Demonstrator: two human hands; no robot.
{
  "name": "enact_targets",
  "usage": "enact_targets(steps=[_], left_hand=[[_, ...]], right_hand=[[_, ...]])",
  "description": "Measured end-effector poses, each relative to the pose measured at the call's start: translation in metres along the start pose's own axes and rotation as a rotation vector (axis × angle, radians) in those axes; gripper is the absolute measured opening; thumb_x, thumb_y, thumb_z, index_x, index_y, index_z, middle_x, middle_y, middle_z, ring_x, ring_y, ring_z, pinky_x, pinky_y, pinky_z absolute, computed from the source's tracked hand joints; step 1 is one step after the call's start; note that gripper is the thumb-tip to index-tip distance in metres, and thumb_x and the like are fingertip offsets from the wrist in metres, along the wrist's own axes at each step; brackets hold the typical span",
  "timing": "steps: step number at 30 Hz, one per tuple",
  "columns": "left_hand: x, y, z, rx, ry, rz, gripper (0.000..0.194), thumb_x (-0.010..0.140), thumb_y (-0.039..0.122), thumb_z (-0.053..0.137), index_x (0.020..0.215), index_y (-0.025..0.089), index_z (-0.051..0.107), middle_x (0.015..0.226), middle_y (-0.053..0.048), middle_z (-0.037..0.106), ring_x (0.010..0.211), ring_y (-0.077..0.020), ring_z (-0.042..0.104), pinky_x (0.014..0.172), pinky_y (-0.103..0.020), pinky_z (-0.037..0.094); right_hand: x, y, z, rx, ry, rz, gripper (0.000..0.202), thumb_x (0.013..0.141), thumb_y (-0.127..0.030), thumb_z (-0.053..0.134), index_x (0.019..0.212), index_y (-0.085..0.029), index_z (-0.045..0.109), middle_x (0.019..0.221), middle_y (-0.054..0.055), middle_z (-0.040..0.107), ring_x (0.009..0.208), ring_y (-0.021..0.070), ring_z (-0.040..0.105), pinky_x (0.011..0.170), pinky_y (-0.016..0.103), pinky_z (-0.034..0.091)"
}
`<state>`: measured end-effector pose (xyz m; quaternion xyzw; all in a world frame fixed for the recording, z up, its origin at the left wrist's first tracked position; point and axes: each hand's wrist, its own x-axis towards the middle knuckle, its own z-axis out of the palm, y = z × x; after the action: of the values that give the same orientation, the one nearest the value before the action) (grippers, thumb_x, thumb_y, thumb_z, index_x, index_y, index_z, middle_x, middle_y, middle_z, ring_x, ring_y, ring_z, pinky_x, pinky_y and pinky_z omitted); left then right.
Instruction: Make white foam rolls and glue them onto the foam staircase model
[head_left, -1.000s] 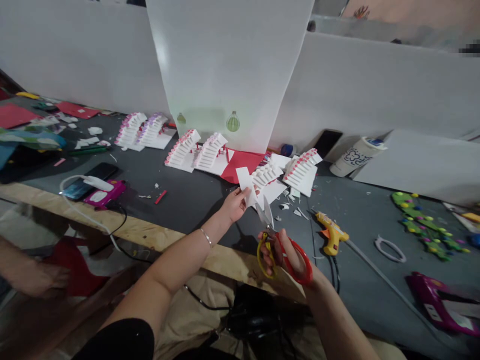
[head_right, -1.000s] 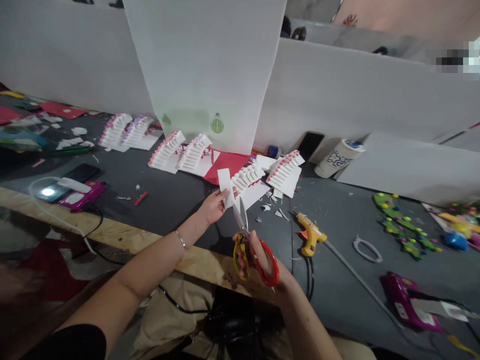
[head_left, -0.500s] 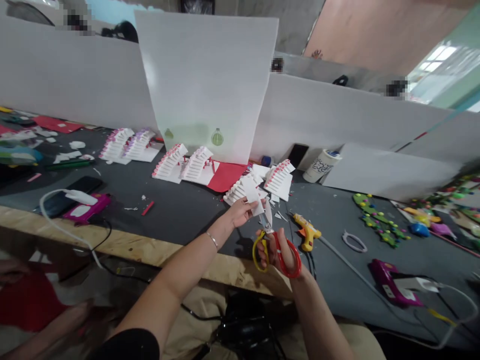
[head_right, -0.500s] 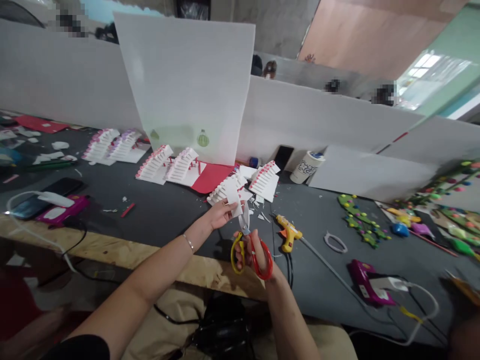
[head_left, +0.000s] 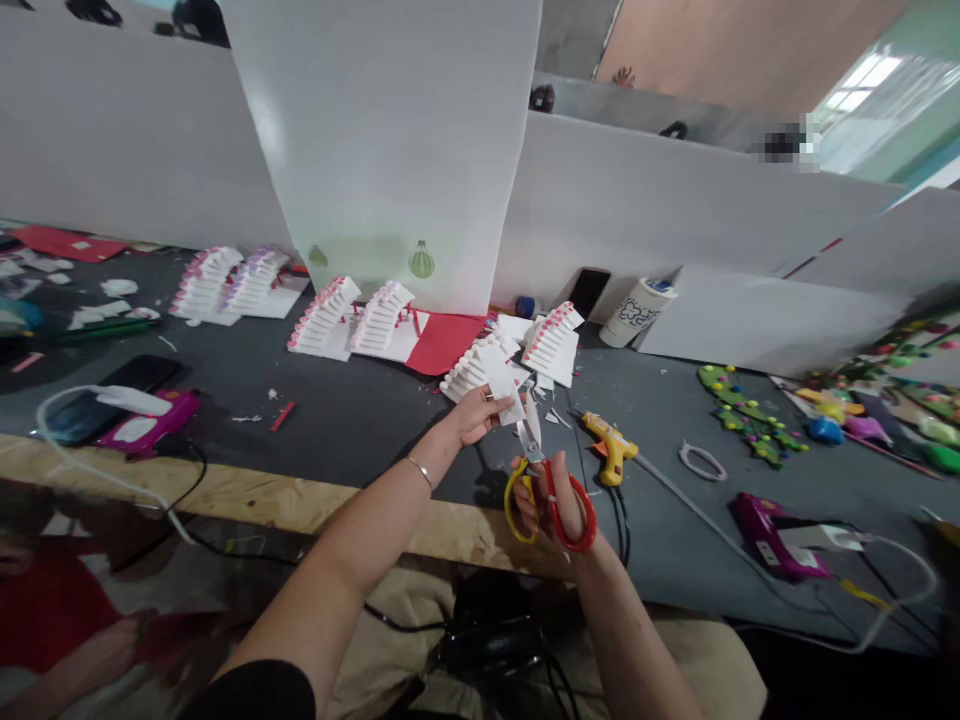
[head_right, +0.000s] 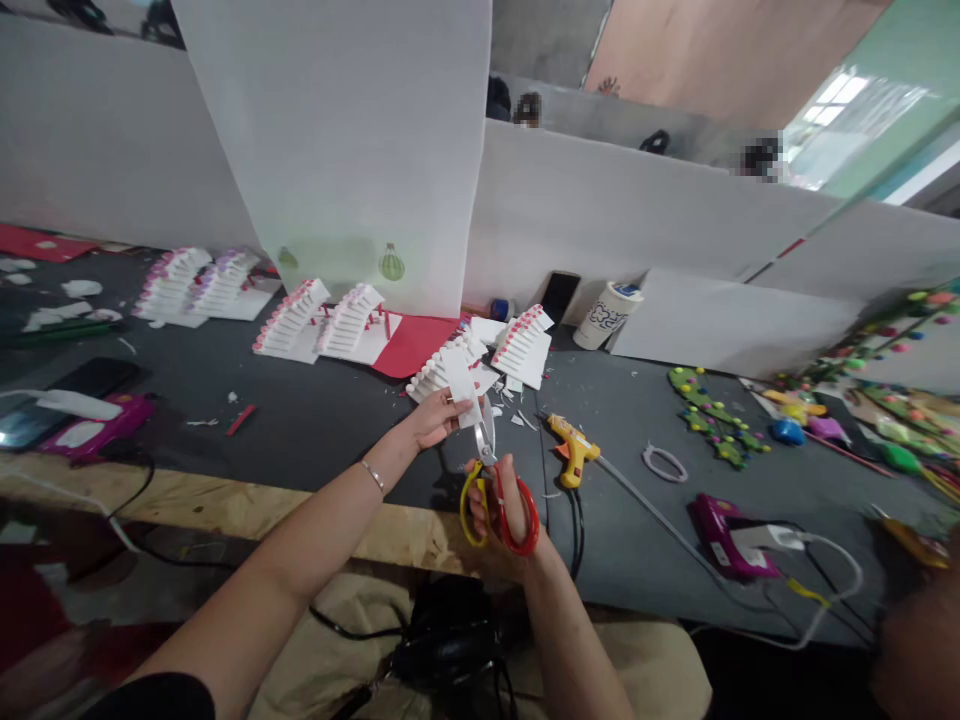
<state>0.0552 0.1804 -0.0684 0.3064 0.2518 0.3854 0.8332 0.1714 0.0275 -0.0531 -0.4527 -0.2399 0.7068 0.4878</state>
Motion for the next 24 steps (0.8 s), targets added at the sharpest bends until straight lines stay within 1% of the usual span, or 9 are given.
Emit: enact_targets(steps=[2,4,10,14,18,20,24], left_hand=[[0.0,0.0,0.0,0.002,-0.001,0.002,0.04,0.067,0.011,0.081,0.103,0.013,0.066,0.089,-0.008,0.076,0.077,-0.0159,0.071,0.088,-0.034,0.053],[0.0,0.0,0.0,-0.003,-0.009,0.002,0.04,0.065,0.011,0.081,0.102,0.013,0.067,0.089,-0.008,0.076,0.08,-0.0169,0.071,0.089,-0.034,0.052],[-0.003,0.001,0.001,-0.003,-0.034,-0.001,0.039,0.066,0.01,0.081,0.102,0.013,0.067,0.091,-0.009,0.075,0.087,-0.0197,0.07,0.089,-0.036,0.051],[-0.005,0.002,0.002,0.002,-0.055,-0.006,0.041,0.067,0.01,0.08,0.105,0.013,0.066,0.092,-0.011,0.075,0.083,-0.0187,0.07,0.088,-0.036,0.052],[-0.007,0.003,0.001,0.011,-0.079,-0.02,0.044,0.067,0.011,0.08,0.108,0.013,0.065,0.094,-0.011,0.075,0.081,-0.0178,0.07,0.086,-0.034,0.052],[-0.007,0.003,0.0,0.028,-0.086,-0.028,0.044,0.067,0.012,0.08,0.108,0.012,0.066,0.094,-0.011,0.075,0.084,-0.0181,0.07,0.086,-0.033,0.051],[-0.009,0.002,-0.001,0.08,-0.099,-0.062,0.046,0.067,0.014,0.081,0.11,0.012,0.066,0.095,-0.011,0.075,0.089,-0.0191,0.069,0.088,-0.034,0.05]], right_hand=[[0.001,0.003,0.001,-0.005,0.019,-0.01,0.069,0.062,-0.084,0.055,0.09,-0.021,0.056,0.055,-0.007,0.045,0.039,0.0066,0.035,0.03,0.017,0.031],[0.001,0.006,0.002,-0.016,0.047,-0.029,0.07,0.059,-0.085,0.056,0.089,-0.021,0.056,0.054,-0.007,0.044,0.037,0.0058,0.033,0.028,0.017,0.031],[0.0,0.013,0.0,-0.049,0.073,-0.063,0.068,0.064,-0.083,0.054,0.091,-0.021,0.056,0.052,-0.009,0.042,0.034,0.0043,0.03,0.026,0.015,0.029],[0.0,0.016,0.0,-0.092,0.097,-0.068,0.07,0.063,-0.085,0.052,0.091,-0.02,0.055,0.05,-0.01,0.041,0.033,0.004,0.029,0.026,0.015,0.028],[-0.003,0.019,0.002,-0.085,0.121,-0.081,0.068,0.065,-0.083,0.053,0.09,-0.02,0.055,0.049,-0.01,0.04,0.033,0.0041,0.028,0.026,0.014,0.026],[-0.005,0.018,0.004,-0.068,0.119,-0.083,0.066,0.064,-0.082,0.055,0.09,-0.021,0.055,0.051,-0.009,0.042,0.034,0.0048,0.03,0.027,0.016,0.028],[-0.008,0.012,0.007,-0.034,0.064,-0.056,0.066,0.063,-0.084,0.054,0.09,-0.023,0.057,0.055,-0.005,0.048,0.039,0.0088,0.039,0.03,0.02,0.035]])
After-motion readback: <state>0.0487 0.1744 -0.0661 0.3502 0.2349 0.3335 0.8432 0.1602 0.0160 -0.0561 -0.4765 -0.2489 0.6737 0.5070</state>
